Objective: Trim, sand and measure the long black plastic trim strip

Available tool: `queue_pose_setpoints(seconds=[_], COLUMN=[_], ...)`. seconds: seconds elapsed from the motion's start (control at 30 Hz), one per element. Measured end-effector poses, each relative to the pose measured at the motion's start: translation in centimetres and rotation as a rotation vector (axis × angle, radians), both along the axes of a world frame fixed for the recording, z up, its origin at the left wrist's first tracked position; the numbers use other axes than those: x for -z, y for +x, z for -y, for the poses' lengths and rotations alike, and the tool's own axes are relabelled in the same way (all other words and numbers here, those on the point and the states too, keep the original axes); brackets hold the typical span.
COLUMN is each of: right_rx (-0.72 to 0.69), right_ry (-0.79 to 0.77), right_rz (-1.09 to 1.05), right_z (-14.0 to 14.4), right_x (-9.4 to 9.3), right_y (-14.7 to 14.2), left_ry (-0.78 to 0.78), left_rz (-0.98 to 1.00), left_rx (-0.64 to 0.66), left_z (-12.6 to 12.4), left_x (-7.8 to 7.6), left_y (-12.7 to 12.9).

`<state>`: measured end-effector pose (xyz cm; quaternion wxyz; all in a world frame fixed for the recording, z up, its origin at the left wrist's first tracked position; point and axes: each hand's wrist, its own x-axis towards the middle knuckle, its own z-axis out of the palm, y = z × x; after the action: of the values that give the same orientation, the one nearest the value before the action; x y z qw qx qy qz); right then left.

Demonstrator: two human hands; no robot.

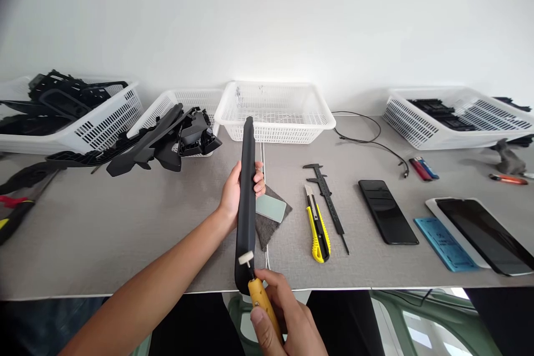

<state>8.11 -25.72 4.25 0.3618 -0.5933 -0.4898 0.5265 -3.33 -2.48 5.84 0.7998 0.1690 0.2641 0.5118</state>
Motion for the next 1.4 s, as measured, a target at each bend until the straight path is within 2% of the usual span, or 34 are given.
queue_pose_setpoints(seconds=[0.23, 0.8, 1.1, 1.17, 1.27, 1.4], right_rx=[-0.148, -0.105, -0.177, -0.143, -0.086, -0.097], right_ry=[0.015, 0.049, -0.021, -0.008, 0.010, 0.006], right_rz=[0.026, 0.059, 0.054, 0.063, 0.079, 0.073], right_z=[-1.2, -4.3, -2.6, -2.4, -2.7, -3.6], right_x=[0.3, -1.5, -1.7, -1.8, -2.1, -2.3], right_y=[1.0, 1.2, 1.0, 0.9, 0.8, 0.8], left_ry=[-0.015, -0.036, -0.069, -0.068, -0.057, -0.031], left_rz=[0.001, 0.012, -0.004, -0.001, 0.004, 0.013], left_rx=[0.011, 0.012, 0.009, 0.009, 0.009, 0.010], left_z=[0.2, 0.4, 0.4, 0.4, 0.5, 0.5], left_x=[-0.1, -0.4, -0.8, -0.8, -0.6, -0.2], left_y=[0.0, 0.1, 0.1, 0.1, 0.0, -0.1])
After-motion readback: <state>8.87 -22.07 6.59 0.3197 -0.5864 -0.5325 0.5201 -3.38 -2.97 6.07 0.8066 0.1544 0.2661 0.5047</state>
